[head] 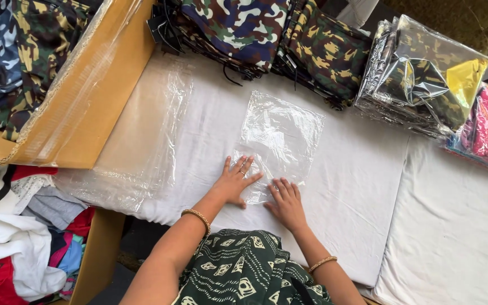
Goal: The person folds a camouflage-patterned garment on a white surface and places it into a clear plastic bag. They smooth the garment inside the bag and seal it before moving the packaged item aside. The person repeats this process with a second garment.
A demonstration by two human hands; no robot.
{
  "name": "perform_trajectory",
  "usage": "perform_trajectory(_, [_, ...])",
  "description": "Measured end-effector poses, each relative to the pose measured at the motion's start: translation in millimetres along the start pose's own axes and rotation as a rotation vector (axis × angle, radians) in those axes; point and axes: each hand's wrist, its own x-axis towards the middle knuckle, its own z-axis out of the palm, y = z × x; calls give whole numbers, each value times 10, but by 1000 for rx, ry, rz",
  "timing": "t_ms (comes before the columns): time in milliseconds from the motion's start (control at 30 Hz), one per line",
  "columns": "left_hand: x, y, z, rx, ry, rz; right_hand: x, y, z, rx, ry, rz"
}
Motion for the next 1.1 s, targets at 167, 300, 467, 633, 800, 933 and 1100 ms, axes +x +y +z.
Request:
perform_trajectory(167, [526, -238, 720, -44, 175, 80, 381, -446, -533, 140, 32, 25])
perform_trajectory(300, [396, -25, 472, -208, 640, 115, 555, -420, -196, 438, 117, 140])
perform_trajectory(467, [-424, 354, -514, -291, 1355, 208, 908, -274, -1009, 1727, 291, 515])
perform_trajectory(633, [-429, 428, -537, -458, 1520, 238, 886, 38, -1027, 2154, 565, 614])
perform_trajectory(800, [236, 645, 42, -476, 885, 201, 551, -110, -202, 2395, 441, 687])
perform_trajectory(933, [556, 784, 272, -397, 474, 218, 312, -593, -87, 2505, 328, 832])
perform_trajectory(1100, [1026, 647, 555, -253, 156, 200, 2, -589, -77, 2014, -209, 1148])
